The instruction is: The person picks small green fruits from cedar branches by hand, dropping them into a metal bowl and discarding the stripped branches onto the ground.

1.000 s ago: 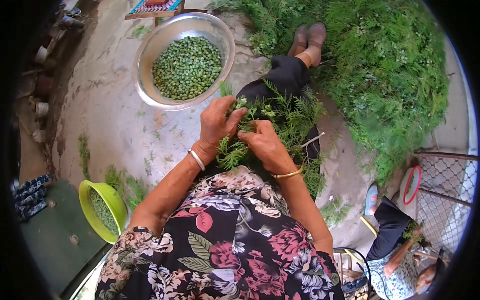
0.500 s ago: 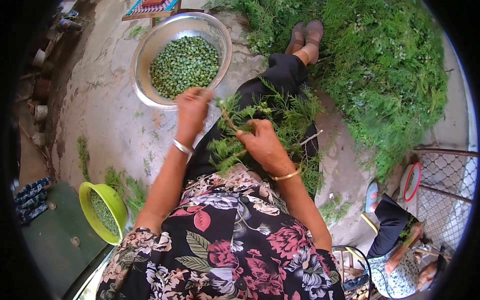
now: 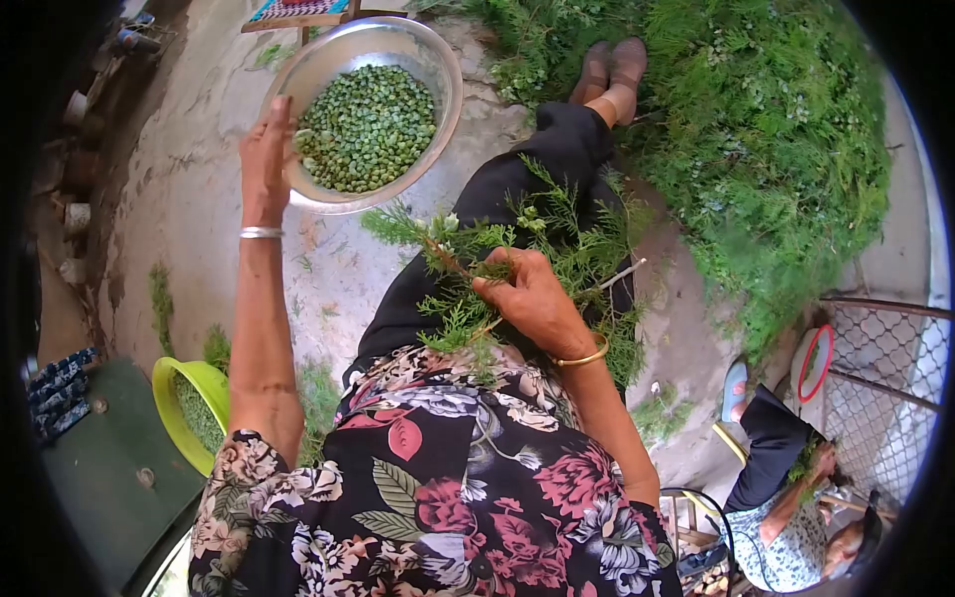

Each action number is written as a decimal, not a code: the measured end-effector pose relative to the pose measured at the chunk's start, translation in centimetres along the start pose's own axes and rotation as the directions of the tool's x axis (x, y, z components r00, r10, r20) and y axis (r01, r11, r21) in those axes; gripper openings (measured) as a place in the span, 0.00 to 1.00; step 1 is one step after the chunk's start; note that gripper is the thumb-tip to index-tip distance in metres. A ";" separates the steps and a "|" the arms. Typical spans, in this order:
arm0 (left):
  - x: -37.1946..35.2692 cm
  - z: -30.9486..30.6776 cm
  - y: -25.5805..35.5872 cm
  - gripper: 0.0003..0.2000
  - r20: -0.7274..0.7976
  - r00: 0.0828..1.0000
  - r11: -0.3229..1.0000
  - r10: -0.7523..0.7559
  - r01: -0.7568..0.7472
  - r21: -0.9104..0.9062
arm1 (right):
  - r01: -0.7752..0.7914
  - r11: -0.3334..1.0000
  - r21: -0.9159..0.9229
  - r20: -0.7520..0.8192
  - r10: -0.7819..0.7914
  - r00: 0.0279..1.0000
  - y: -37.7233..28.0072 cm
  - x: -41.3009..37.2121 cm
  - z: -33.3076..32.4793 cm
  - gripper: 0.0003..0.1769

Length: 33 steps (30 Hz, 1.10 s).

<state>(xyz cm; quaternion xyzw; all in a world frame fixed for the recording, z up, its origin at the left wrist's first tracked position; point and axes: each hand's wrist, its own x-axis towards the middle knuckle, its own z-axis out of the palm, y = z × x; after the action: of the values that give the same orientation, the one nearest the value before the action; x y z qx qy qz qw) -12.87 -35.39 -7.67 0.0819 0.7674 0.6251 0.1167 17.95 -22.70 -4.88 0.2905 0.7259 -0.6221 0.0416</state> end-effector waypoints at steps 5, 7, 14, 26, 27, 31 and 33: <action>4.5 -0.5 -1.2 0.22 -0.083 0.858 0.804 0.507 -0.436 0.405 | -0.053 0.993 0.107 -0.004 0.053 0.999 0.6 -0.1 0.6 0.07; 4.1 -0.7 -0.8 0.21 -0.116 0.869 0.838 0.481 -0.416 0.354 | -0.017 0.997 0.081 -0.015 0.018 1.000 0.9 0.0 0.8 0.07; -6.7 1.3 2.1 0.10 0.773 0.625 0.992 -0.112 0.029 0.120 | 0.270 0.955 -0.123 -0.061 -0.278 0.958 1.5 -0.2 1.3 0.04; -13.2 1.3 0.1 0.11 0.832 0.554 0.986 -0.011 -0.133 0.102 | 0.339 0.584 -0.738 -0.093 -0.585 0.806 1.9 -0.3 1.4 0.20; -13.6 1.3 0.0 0.11 0.832 0.554 0.986 -0.013 -0.132 0.103 | 0.355 0.574 -0.738 -0.074 -0.592 0.803 2.0 -0.3 1.4 0.20; -15.7 1.7 -1.3 0.13 0.726 0.659 0.929 0.195 -0.361 0.079 | 0.383 0.564 -0.732 -0.060 -0.613 0.788 2.2 -0.2 1.5 0.20; -16.4 2.0 -1.1 0.16 0.670 0.720 0.863 0.179 -0.442 0.244 | 0.400 0.520 -0.754 -0.017 -0.625 0.780 2.1 -0.1 1.5 0.20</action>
<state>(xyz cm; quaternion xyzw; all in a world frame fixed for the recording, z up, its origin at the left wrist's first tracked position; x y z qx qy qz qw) 3.51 -38.16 -7.89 0.4367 0.7659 0.4077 0.2376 18.59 -23.98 -7.05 0.1071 0.9585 -0.2232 -0.1417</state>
